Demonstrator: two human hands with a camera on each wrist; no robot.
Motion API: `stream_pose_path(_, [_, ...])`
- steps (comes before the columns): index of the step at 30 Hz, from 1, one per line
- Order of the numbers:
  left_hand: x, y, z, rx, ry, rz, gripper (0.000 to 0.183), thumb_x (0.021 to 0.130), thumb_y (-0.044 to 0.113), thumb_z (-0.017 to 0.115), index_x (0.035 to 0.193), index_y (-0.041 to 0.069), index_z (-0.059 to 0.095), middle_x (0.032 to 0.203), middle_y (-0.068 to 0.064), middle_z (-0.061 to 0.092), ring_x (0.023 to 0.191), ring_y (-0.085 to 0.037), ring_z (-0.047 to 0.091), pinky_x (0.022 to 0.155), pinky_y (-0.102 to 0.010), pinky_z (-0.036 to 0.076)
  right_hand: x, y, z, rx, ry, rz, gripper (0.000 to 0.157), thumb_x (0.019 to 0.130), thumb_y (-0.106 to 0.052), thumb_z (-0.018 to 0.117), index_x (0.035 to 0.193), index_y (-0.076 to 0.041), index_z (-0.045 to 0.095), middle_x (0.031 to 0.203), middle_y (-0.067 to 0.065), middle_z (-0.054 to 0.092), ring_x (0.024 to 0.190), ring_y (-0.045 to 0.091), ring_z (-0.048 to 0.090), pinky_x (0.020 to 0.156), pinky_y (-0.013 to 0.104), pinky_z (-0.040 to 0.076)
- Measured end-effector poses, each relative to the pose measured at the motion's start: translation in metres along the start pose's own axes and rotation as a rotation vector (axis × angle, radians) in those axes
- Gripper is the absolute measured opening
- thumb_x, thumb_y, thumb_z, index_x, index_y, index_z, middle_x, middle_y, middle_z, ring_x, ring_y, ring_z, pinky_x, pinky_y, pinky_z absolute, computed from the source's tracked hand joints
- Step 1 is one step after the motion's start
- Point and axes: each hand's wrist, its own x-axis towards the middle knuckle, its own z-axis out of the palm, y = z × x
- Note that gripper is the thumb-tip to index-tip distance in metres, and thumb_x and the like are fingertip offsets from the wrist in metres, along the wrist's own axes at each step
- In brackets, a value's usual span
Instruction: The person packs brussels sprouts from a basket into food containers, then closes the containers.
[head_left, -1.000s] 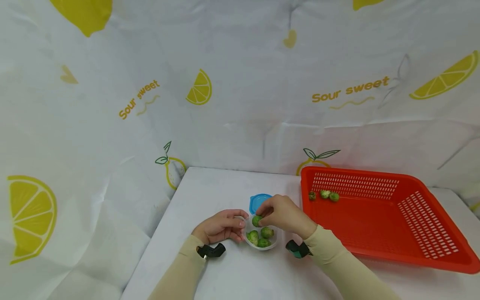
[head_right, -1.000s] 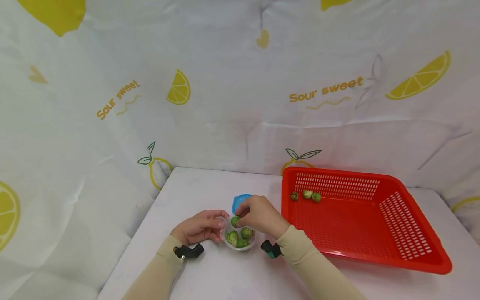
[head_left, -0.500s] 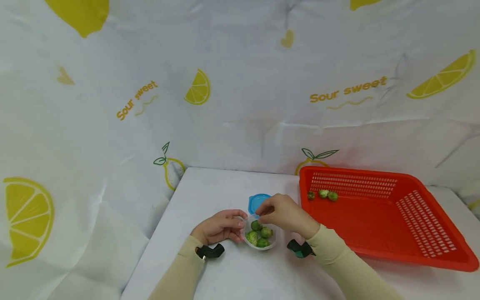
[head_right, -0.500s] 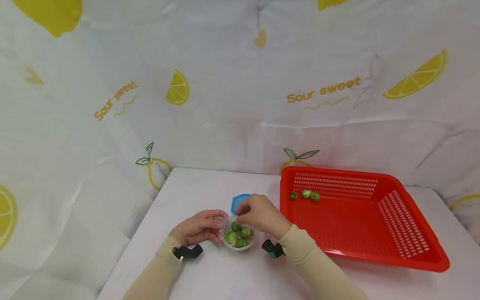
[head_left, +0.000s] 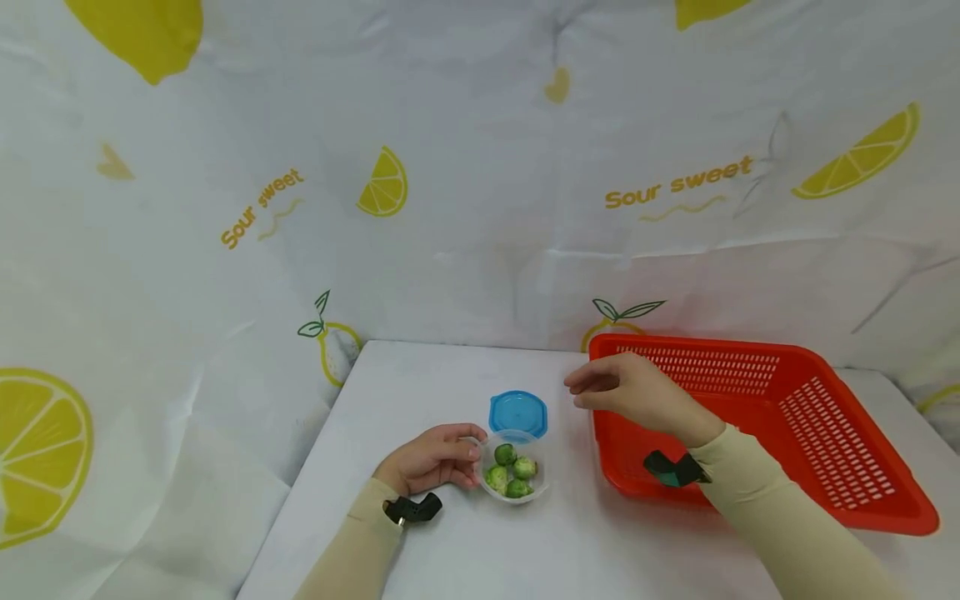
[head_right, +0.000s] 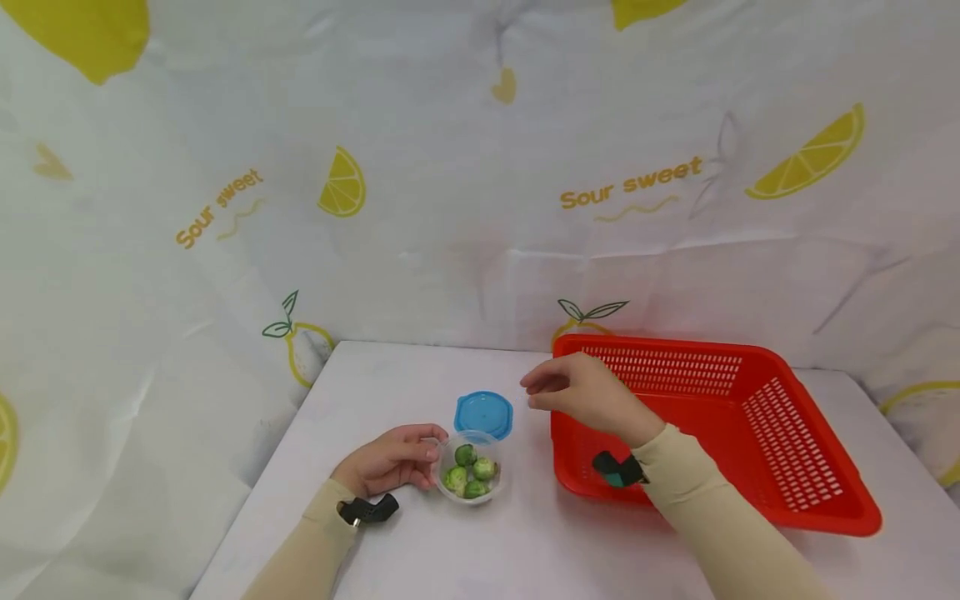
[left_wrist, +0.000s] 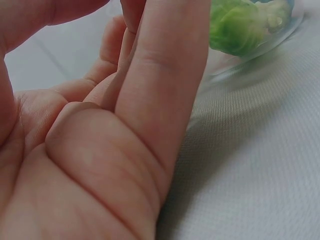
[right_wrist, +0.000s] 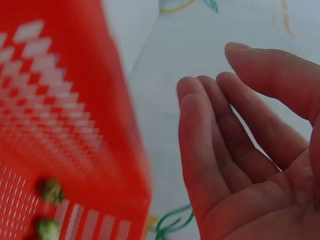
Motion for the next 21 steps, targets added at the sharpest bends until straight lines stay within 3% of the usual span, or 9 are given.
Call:
stream_pose_path(5, [0.000,0.000,0.000,-0.003,0.003,-0.008,0.020,0.109,0.005,0.054,0.127,0.012,0.056,0.089,0.004,0.070,0.081,-0.014,0.080,0.077,-0.026,0.067,-0.005,0.037,-0.032,0.007,0.019,0.066,0.033,0.099,-0.031,0.080,0.129,-0.017,0.077,0.120,0.004,0.079,0.103,0.021,0.072,0.089,0.036,0.065])
stream_pose_path(10, [0.000,-0.001,0.000,0.000,-0.003,-0.007,0.018,0.109,0.006,0.055,0.126,0.013,0.057,0.089,0.004,0.069,0.082,-0.014,0.080,0.077,-0.027,0.067,-0.008,0.070,-0.048,-0.039,0.023,0.100,0.038,0.099,-0.031,0.080,0.132,-0.013,0.076,0.117,0.004,0.080,0.099,0.021,0.071,0.085,0.034,0.063])
stream_pose_path(21, [-0.001,-0.001,0.002,-0.002,-0.021,0.004,0.020,0.108,0.007,0.057,0.127,0.013,0.056,0.088,0.005,0.072,0.081,-0.013,0.080,0.077,-0.026,0.067,-0.012,0.123,-0.069,-0.142,0.024,0.179,0.037,0.102,-0.028,0.076,0.133,-0.009,0.076,0.126,0.011,0.078,0.115,0.027,0.070,0.105,0.060,0.058])
